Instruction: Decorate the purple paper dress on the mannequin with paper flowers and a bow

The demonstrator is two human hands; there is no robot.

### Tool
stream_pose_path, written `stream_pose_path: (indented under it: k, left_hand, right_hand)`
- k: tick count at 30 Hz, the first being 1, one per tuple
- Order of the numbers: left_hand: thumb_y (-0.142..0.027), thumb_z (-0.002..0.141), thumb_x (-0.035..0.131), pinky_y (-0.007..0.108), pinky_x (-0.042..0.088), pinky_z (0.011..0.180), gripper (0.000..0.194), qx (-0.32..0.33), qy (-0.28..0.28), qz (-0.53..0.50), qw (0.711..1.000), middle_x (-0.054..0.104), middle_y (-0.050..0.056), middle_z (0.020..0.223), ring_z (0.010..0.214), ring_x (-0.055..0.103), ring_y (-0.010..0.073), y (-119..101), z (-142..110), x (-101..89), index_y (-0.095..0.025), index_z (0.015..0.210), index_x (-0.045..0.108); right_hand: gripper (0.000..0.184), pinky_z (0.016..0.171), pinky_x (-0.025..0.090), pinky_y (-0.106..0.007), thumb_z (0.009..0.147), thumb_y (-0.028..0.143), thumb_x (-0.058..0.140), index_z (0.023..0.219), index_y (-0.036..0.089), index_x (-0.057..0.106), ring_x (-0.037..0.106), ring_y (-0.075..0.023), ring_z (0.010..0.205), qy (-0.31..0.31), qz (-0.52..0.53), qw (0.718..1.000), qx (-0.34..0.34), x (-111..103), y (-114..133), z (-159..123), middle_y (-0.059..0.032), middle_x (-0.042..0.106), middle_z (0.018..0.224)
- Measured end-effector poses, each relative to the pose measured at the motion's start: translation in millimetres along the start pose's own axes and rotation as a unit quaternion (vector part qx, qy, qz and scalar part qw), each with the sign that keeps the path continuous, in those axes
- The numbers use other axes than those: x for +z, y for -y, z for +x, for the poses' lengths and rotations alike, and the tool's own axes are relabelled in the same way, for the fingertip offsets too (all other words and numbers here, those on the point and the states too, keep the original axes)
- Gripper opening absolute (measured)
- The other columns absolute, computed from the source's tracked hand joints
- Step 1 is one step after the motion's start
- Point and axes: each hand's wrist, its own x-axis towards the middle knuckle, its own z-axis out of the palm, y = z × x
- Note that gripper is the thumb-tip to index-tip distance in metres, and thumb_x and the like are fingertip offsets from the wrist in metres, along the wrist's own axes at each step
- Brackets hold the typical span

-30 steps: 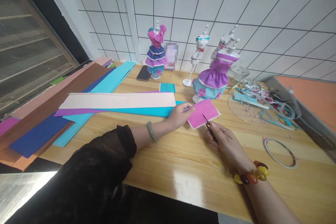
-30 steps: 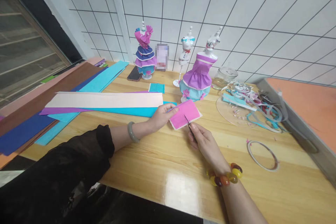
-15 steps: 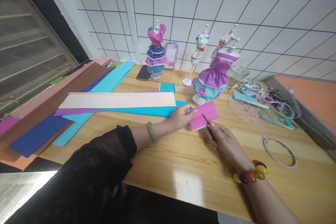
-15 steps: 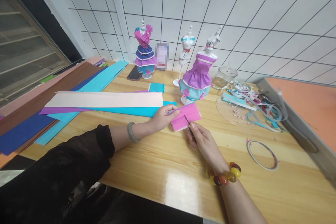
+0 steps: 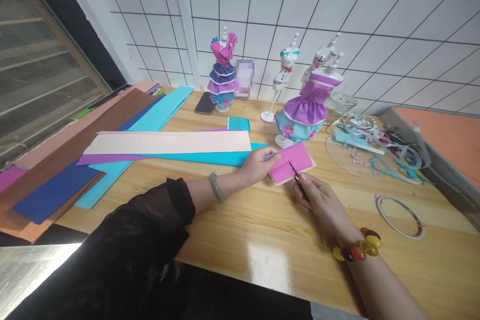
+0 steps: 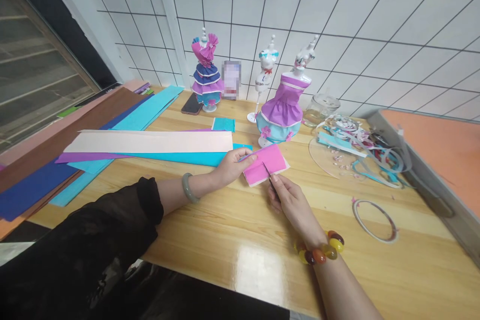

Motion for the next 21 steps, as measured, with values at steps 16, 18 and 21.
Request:
stream_pose_path:
  k: [16, 18, 21]
  left_hand:
    - [-0.042, 0.078, 0.053, 0.021, 0.039, 0.068, 0.030, -0.006, -0.003, 0.002, 1.000, 0.056, 0.000, 0.077, 0.072, 0.050, 0.0098, 1.2, -0.1, 0.0, -0.013, 0.081, 0.058]
    - [-0.042, 0.078, 0.054, 0.020, 0.039, 0.067, 0.030, -0.005, -0.012, -0.005, 1.000, 0.056, 0.000, 0.076, 0.070, 0.051, 0.0091, 1.3, 0.6, -1.1, -0.013, 0.082, 0.058]
    - [-0.043, 0.079, 0.052, 0.019, 0.040, 0.057, 0.031, -0.021, -0.018, -0.019, 0.999, 0.055, -0.002, 0.070, 0.058, 0.050, 0.0065, 0.5, 1.0, -2.6, -0.013, 0.086, 0.057]
  right_hand:
    - [0.043, 0.043, 0.026, -0.023, 0.088, 0.051, 0.039, 0.062, 0.019, 0.044, 0.030, -0.0073, 0.042, -0.011, -0.003, 1.000, -0.002, 0.0, 0.3, 0.9, 0.0054, 0.034, 0.048]
    - [0.042, 0.042, 0.025, -0.023, 0.088, 0.052, 0.040, 0.062, 0.018, 0.045, 0.030, -0.0070, 0.042, -0.015, -0.011, 1.000, -0.002, -1.5, 0.9, 0.7, 0.0051, 0.035, 0.049]
    - [0.042, 0.041, 0.025, -0.022, 0.086, 0.052, 0.042, 0.061, 0.018, 0.045, 0.030, -0.0069, 0.043, -0.026, -0.016, 1.000, 0.006, -4.3, 2.7, 0.0, 0.0047, 0.036, 0.051]
